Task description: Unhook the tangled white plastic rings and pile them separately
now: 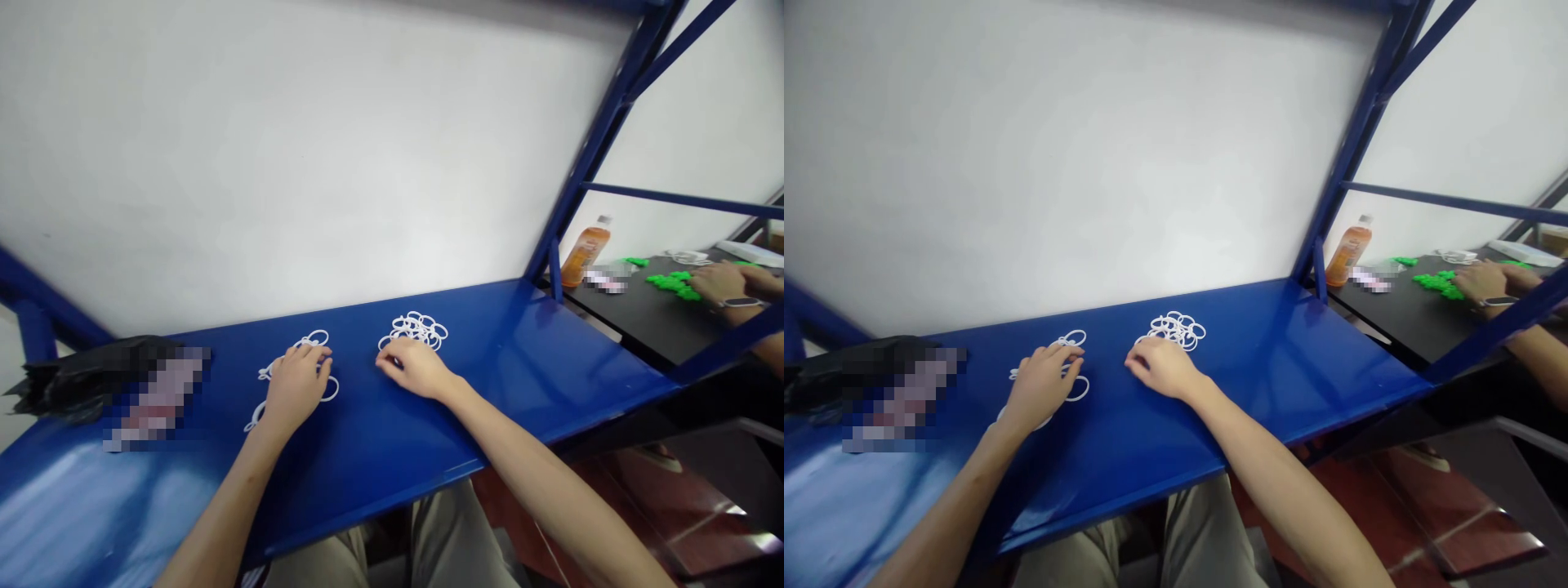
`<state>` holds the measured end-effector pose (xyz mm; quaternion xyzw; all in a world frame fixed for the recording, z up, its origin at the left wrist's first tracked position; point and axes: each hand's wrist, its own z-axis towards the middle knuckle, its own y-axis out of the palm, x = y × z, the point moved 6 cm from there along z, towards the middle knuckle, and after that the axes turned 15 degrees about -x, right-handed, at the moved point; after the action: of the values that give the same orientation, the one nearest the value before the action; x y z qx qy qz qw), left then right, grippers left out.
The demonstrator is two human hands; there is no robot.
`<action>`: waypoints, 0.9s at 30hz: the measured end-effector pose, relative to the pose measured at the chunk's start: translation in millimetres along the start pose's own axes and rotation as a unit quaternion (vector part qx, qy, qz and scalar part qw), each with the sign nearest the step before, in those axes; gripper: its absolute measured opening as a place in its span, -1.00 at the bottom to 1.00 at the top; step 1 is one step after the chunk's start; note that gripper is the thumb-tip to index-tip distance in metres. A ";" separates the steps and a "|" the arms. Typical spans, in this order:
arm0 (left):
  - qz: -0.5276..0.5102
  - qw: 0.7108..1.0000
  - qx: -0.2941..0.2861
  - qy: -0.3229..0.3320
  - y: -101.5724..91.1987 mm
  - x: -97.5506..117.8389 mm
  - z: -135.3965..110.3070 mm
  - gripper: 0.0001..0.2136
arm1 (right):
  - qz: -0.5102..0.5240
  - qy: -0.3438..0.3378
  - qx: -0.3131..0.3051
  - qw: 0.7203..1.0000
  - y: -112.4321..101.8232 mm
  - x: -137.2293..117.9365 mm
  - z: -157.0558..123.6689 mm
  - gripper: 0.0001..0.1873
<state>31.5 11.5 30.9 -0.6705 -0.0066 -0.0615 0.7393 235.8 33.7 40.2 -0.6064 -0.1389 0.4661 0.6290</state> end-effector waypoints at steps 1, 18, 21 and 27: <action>-0.003 1.000 0.010 -0.008 -2.8 -2.3 -0.4 -0.72 | -0.006 -0.017 -0.031 0.999 5.7 -9.0 0.5 -0.86; 0.005 0.998 0.014 0.061 10.4 11.6 -1.2 -0.75 | -0.027 -0.011 -0.125 0.992 27.0 -24.6 2.8 -0.87; -0.013 0.996 0.075 0.043 -4.2 5.9 -3.3 -0.74 | -0.032 -0.009 -0.127 0.991 27.8 -23.1 3.2 -0.86; -0.114 0.979 0.149 0.083 -18.2 7.8 -8.4 -0.72 | -0.020 0.002 -0.083 0.996 25.6 -20.0 3.4 -0.82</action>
<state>36.9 0.9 48.8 -0.5404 -0.0312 -0.1989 0.8170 212.1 16.4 26.0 -0.6550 -0.1880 0.4388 0.5858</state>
